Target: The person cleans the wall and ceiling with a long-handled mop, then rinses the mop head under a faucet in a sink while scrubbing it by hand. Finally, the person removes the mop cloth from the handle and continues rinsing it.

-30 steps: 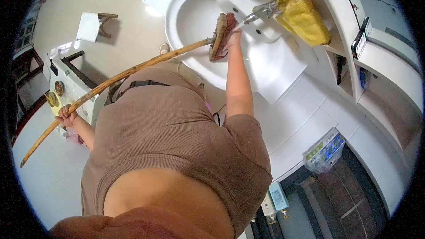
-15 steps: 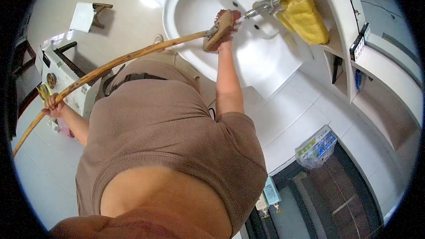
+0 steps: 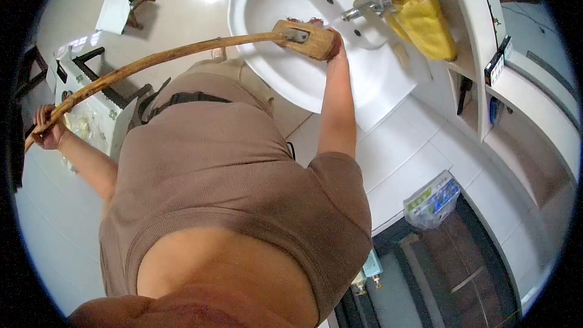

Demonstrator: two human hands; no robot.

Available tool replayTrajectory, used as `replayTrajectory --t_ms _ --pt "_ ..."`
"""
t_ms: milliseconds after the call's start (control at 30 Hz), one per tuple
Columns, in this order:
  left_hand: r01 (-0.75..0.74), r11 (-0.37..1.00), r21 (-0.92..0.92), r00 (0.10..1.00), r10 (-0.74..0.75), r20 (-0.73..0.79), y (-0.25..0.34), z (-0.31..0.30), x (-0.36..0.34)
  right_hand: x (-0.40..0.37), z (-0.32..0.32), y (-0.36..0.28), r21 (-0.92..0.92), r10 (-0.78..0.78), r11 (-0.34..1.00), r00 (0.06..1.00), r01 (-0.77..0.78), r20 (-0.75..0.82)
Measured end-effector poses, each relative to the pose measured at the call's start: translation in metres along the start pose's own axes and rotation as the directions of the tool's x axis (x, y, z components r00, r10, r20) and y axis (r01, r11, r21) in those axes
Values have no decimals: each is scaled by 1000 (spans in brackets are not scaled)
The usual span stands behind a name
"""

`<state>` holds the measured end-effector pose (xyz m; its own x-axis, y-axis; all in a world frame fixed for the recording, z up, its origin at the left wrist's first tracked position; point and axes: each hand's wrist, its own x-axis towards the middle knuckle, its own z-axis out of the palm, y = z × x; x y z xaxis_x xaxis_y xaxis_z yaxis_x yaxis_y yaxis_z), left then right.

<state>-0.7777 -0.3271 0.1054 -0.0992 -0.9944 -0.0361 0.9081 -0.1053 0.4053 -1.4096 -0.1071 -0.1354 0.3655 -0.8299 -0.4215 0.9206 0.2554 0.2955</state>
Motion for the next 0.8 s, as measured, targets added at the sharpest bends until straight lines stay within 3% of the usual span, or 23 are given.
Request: replayTrajectory --t_ms 33,67,100,133,167,200,233,300,333,367,433,500,567,600,800 --pt "-2 1000 1 1000 2 0 7 6 4 -8 24 15 271 2 963 999 13 -54" --pt "44 997 66 991 -35 -132 14 10 9 -13 37 23 522 16 852 994 43 -107" --pt "97 987 126 963 -61 -263 18 12 12 -15 33 21 524 15 851 994 43 -107" --pt "117 990 77 973 -98 -211 12 15 13 -18 24 17 248 -116 955 975 162 -191" --pt "117 990 82 972 -97 -214 15 13 13 -24 9 10 -52 -259 966 937 254 -232" --pt "74 990 123 984 -52 -168 18 8 16 -31 -8 2 -349 -411 880 884 321 -222" --pt "28 986 162 993 -9 -119 19 6 18 -38 -28 -7 -612 -548 709 820 349 -167" --pt "46 988 151 994 -30 -105 9 7 18 -35 -99 -57 -684 -531 696 798 218 -286" --pt "68 982 176 996 -57 -66 9 4 20 -26 -100 -57 -687 -428 708 872 160 -237" --pt "85 975 205 996 -81 -30 11 1 19 -18 -103 -53 -685 -422 712 875 157 -238" --pt "97 978 187 995 -95 -17 8 3 19 10 -80 -31 -771 -536 634 687 -56 -490" --pt "120 970 214 993 -117 -26 5 5 18 33 -94 -33 -762 -514 636 669 -122 -536" --pt "103 973 205 995 -101 -24 4 3 16 65 -161 -58 -844 -568 427 630 -324 -529" --pt "91 971 219 996 -83 -46 5 4 15 74 -166 -62 -800 -546 425 585 -423 -599" --pt "104 974 202 994 -110 20 7 -1 -1 64 -152 -70 -880 -536 342 701 -329 -470"
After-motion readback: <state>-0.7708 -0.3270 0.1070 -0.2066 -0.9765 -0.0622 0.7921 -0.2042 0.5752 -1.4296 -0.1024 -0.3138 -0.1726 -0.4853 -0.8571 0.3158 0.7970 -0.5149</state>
